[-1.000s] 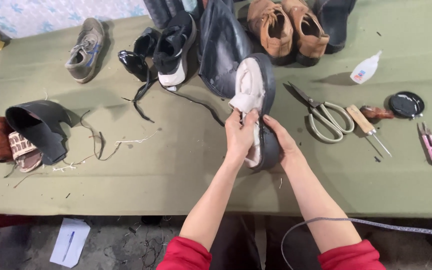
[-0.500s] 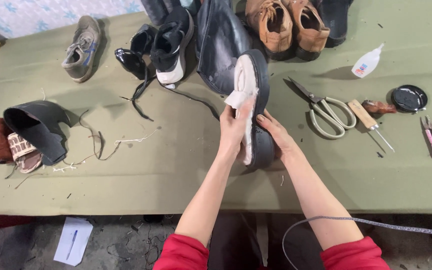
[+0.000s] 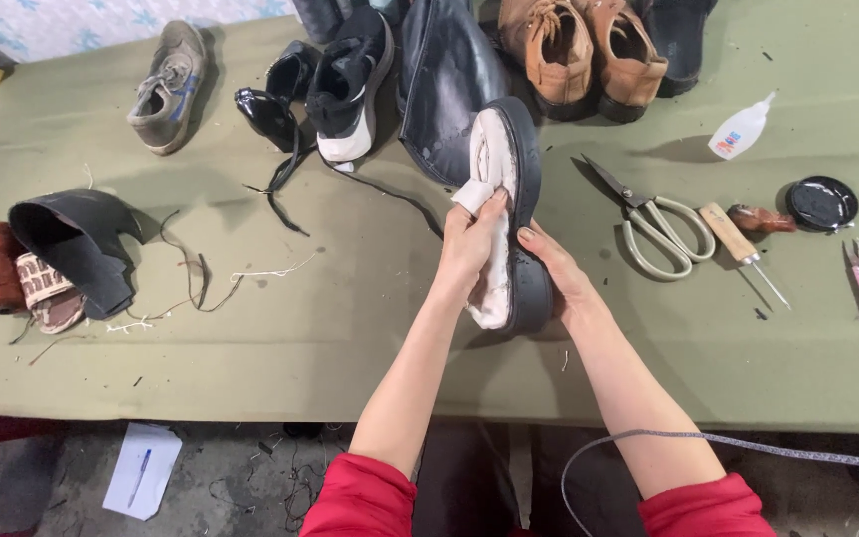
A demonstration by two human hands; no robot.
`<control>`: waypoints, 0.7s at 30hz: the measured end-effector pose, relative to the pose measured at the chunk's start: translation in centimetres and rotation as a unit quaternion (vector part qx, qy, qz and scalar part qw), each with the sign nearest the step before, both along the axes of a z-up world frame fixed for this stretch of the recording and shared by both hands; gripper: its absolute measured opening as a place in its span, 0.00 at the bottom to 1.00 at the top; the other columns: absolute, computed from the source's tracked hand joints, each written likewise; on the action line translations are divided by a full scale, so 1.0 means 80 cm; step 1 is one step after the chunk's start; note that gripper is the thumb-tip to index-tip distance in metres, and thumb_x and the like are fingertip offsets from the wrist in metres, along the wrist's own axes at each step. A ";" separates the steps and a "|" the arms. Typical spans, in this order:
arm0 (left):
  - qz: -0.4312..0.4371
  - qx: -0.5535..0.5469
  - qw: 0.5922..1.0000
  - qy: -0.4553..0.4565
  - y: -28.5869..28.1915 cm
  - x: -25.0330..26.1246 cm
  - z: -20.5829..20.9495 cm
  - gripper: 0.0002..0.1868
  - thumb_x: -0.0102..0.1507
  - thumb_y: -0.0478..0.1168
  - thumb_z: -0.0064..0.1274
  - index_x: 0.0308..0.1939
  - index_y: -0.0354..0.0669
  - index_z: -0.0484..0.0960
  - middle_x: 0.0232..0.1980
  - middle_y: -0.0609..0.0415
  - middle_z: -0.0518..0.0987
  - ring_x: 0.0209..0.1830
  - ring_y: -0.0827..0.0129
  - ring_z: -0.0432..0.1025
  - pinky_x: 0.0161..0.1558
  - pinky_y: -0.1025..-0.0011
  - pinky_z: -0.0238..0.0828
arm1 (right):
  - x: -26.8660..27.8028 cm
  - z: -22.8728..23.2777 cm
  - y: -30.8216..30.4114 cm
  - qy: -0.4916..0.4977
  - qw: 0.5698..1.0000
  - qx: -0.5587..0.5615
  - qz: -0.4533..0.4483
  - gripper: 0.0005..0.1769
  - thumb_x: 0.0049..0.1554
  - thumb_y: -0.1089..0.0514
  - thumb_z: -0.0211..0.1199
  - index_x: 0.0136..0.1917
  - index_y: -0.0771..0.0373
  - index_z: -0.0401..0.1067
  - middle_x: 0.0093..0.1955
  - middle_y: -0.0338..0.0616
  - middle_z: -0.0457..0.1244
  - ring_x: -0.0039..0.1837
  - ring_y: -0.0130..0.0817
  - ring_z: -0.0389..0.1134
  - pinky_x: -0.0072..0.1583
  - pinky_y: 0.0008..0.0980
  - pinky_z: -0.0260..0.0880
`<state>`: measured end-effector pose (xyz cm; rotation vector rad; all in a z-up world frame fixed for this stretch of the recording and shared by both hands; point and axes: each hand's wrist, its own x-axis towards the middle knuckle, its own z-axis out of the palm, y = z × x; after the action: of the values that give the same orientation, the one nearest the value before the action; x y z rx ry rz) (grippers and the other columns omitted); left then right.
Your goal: The person holds a white loafer and uses a wooden mallet to tap the sole, likely to secure the attachment. They then flip the shoe over to inspect the upper and sides, and finally use scissors to trim a small piece of material from the shoe's edge.
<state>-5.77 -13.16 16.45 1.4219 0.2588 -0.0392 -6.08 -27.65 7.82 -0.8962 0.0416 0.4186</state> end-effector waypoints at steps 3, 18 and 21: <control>0.018 -0.050 0.999 0.013 0.000 0.015 -0.029 0.25 0.60 0.55 0.61 0.55 0.43 0.84 0.46 0.50 0.84 0.44 0.66 0.78 0.43 0.60 0.79 | 0.000 0.000 0.005 -0.008 1.000 -0.011 0.008 0.40 0.58 0.47 0.64 0.81 0.47 0.56 0.60 0.58 0.68 0.50 0.45 0.76 0.44 0.40 0.82; 0.036 -0.119 0.990 0.069 0.002 0.013 -0.023 0.17 0.58 0.48 0.65 0.44 0.42 0.84 0.40 0.53 0.84 0.40 0.65 0.81 0.39 0.62 0.81 | -0.007 0.019 0.005 -0.021 1.000 0.006 0.007 0.38 0.59 0.50 0.63 0.79 0.50 0.58 0.56 0.58 0.69 0.48 0.45 0.77 0.43 0.39 0.82; 0.037 -0.121 0.989 0.075 0.005 0.015 -0.020 0.16 0.57 0.49 0.65 0.40 0.42 0.84 0.38 0.54 0.83 0.40 0.66 0.81 0.38 0.63 0.81 | -0.008 0.028 0.010 -0.018 1.000 0.001 0.002 0.36 0.59 0.50 0.65 0.78 0.52 0.60 0.53 0.56 0.70 0.44 0.42 0.77 0.40 0.34 0.81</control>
<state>-4.55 -12.77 14.84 1.1681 0.4173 -0.1137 -6.71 -26.83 10.04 -0.9013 0.0063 0.4054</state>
